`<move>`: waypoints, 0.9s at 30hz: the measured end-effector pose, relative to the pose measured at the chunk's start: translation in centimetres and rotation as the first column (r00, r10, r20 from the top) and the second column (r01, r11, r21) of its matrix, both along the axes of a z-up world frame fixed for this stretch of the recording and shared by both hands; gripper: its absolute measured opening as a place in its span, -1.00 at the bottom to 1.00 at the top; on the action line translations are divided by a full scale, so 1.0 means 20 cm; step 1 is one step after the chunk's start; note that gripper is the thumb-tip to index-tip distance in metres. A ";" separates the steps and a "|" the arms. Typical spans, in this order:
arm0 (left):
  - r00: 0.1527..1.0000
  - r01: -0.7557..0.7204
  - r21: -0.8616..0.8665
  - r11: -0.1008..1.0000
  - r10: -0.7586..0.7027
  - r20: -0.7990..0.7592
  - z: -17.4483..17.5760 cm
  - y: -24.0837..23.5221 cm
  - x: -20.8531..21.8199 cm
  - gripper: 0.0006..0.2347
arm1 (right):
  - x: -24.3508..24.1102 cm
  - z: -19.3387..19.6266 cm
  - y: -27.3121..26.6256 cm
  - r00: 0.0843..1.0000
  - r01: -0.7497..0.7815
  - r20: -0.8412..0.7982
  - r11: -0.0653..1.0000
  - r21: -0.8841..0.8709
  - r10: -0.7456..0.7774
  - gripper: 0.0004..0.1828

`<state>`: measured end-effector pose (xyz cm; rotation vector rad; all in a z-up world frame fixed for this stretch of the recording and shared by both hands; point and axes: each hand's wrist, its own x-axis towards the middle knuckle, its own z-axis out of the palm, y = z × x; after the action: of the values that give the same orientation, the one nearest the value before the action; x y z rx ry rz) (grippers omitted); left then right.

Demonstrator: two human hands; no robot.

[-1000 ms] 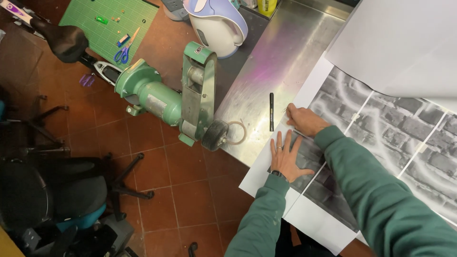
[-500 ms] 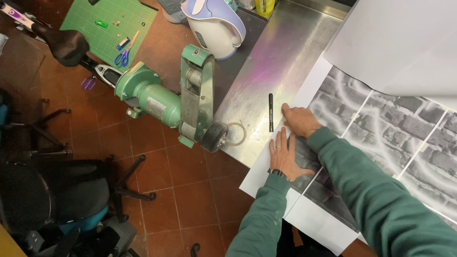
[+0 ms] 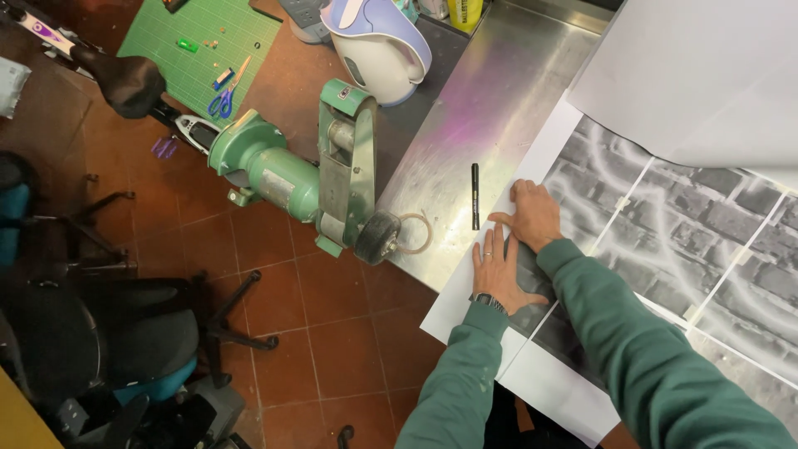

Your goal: Assembling a large mural by aligning and taping together smaller printed sections on a workshop bench.

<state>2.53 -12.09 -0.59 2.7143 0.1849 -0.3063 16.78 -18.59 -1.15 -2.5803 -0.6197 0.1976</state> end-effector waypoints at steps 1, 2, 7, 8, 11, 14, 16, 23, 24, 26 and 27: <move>1.000 -0.001 -0.022 1.000 0.001 0.008 0.00 0.00 0.00 0.27 | 0.01 -0.05 -0.02 0.999 0.003 0.036 0.999 0.035 -0.005 -0.39; 1.000 -0.002 -0.043 0.999 0.002 0.016 0.01 -0.01 0.01 0.27 | 0.02 -0.10 -0.04 0.997 0.005 0.073 0.998 0.070 -0.010 -0.46; 1.000 -0.009 -0.049 0.999 0.009 -0.014 -0.02 0.00 0.00 0.27 | -0.02 -0.09 -0.07 0.984 -0.091 0.166 0.988 0.121 0.071 -0.51; 1.000 -0.004 -0.057 0.998 0.004 0.012 -0.02 -0.01 0.00 0.26 | -0.02 -0.05 -0.09 0.984 -0.133 0.136 0.983 0.124 0.116 -0.45; 0.998 0.017 -0.027 0.999 -0.018 -0.064 0.01 0.00 0.01 0.29 | -0.02 -0.07 -0.04 0.996 0.010 0.083 0.990 0.144 -0.022 -0.45; 1.000 0.007 -0.049 0.999 -0.007 0.004 -0.06 0.00 0.01 0.28 | -0.08 -0.14 0.03 0.982 0.113 0.137 0.987 0.114 -0.128 -0.57; 0.999 0.011 -0.044 0.999 -0.010 0.035 -0.07 0.00 -0.01 0.28 | -0.06 -0.05 0.01 0.993 0.047 0.098 0.993 0.107 -0.058 -0.50; 1.000 0.024 -0.064 0.998 -0.023 0.012 -0.02 -0.01 -0.01 0.29 | -0.11 -0.12 -0.27 0.982 0.189 -0.013 0.953 0.239 -0.191 -0.76; 0.999 0.034 -0.070 0.997 -0.032 0.021 -0.01 0.00 0.00 0.29 | -0.17 -0.06 -0.35 0.980 0.195 -0.004 0.952 0.235 -0.200 -0.76; 0.999 0.035 -0.084 0.996 -0.036 -0.010 -0.01 0.00 -0.01 0.28 | -0.33 0.06 -0.54 0.964 0.243 0.011 0.900 0.363 -0.265 -0.79; 0.999 0.050 -0.093 0.994 -0.051 -0.007 -0.02 0.00 -0.02 0.28 | -0.45 0.09 -0.68 0.960 0.255 0.016 0.899 0.355 -0.279 -0.79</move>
<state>2.10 -12.06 -0.99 2.6287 0.1022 -0.3333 7.82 -32.21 0.74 -2.2967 -0.2829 -0.0853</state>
